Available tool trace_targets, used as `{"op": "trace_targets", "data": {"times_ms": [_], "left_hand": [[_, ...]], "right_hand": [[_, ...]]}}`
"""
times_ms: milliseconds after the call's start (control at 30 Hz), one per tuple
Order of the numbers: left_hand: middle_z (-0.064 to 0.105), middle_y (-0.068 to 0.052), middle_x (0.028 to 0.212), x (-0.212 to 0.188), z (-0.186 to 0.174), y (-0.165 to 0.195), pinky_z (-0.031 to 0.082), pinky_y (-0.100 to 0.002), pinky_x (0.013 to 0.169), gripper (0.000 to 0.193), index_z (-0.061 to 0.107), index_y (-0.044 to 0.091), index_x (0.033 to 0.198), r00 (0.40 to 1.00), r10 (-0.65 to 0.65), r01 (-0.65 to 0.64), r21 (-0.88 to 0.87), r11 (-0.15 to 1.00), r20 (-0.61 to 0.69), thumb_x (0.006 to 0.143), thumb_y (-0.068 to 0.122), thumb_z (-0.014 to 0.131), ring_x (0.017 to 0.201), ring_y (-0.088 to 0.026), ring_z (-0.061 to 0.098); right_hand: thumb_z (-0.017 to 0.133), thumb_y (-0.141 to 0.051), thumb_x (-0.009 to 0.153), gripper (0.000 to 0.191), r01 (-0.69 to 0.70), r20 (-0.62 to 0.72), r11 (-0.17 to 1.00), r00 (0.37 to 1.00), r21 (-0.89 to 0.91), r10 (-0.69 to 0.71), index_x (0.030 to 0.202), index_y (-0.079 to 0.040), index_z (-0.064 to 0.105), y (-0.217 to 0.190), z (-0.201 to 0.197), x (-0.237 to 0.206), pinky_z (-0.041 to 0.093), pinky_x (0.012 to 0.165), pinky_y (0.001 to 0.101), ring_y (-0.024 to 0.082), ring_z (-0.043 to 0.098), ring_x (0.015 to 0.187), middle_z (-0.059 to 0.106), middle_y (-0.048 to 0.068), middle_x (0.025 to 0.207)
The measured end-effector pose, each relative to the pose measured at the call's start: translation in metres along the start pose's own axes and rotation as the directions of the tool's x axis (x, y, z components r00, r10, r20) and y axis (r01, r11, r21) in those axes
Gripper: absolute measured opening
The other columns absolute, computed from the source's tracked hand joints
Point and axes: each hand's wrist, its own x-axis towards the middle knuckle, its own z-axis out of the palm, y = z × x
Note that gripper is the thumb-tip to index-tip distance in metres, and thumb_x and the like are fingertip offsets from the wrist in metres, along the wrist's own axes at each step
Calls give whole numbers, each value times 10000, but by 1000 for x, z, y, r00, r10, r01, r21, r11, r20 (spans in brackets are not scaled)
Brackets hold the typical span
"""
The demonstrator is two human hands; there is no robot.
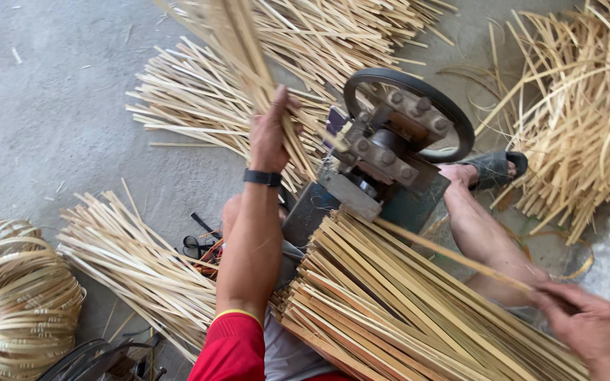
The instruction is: The person sits on the floor and repeatedly feeds thin bamboo strips through a grinding wheel to smooth their edges. The person holds a bundle of strips in the left hand and passes them one by one through the machine, then places them into a growing pile on the lap.
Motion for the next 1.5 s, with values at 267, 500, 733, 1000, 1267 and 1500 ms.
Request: {"op": "trace_targets", "data": {"times_ms": [267, 500, 733, 1000, 1267, 1500], "left_hand": [[655, -79, 784, 0, -11, 1, 531, -248, 431, 338, 585, 17, 1028, 998, 43, -46, -91, 995, -36, 946, 251, 815, 610, -155, 630], [753, -121, 968, -7, -1, 0, 547, -225, 468, 435, 565, 77, 1155, 998, 16, -19, 57, 998, 56, 853, 209, 850, 720, -118, 661], [734, -132, 892, -3, 1, -8, 547, -237, 458, 371, 586, 35, 1184, 997, -55, 53, 42, 998, 46, 922, 203, 788, 703, -143, 665], [746, -115, 879, -2, -1, -11, 553, -234, 471, 336, 588, 39, 1183, 996, -32, 29, 32, 999, 88, 956, 217, 760, 693, -127, 673], [684, -91, 781, 6, -20, 4, 646, -306, 557, 264, 614, 46, 984, 997, 53, -55, -33, 998, -50, 980, 280, 736, 656, -166, 687], [671, -66, 778, 4, -18, 6, 541, -230, 436, 303, 586, 56, 977, 994, 68, -73, -53, 996, -88, 914, 263, 799, 612, -130, 633]], "right_hand": [[795, -123, 974, 127, 24, -123, 969, 991, -244, -56, 1089, -69, 797, -29, -23, 9, 526, 668, 267, 162, 679, 666, 745, 101, 833], [771, -223, 806, 258, 490, -75, 640, 757, -592, -649, 979, -31, 767, -102, 33, 22, 557, 732, 421, 298, 700, 810, 755, 152, 947], [789, -159, 819, 249, 213, 257, 943, 955, -255, -147, 1017, -8, 789, -66, 63, 9, 565, 830, 383, 285, 716, 929, 748, 167, 1070], [796, -142, 819, 162, 7, 98, 1000, 995, 24, -10, 979, -120, 814, -27, 8, 1, 599, 706, 298, 153, 745, 781, 802, 44, 915], [793, -216, 978, 100, 3, -118, 976, 993, -218, -29, 1021, -126, 803, -37, -21, 12, 546, 610, 261, 110, 685, 690, 753, 24, 834], [770, -249, 965, 187, 105, -117, 968, 984, -229, -134, 1124, -157, 803, -90, 1, 20, 517, 569, 285, 132, 646, 621, 716, 20, 775]]}}
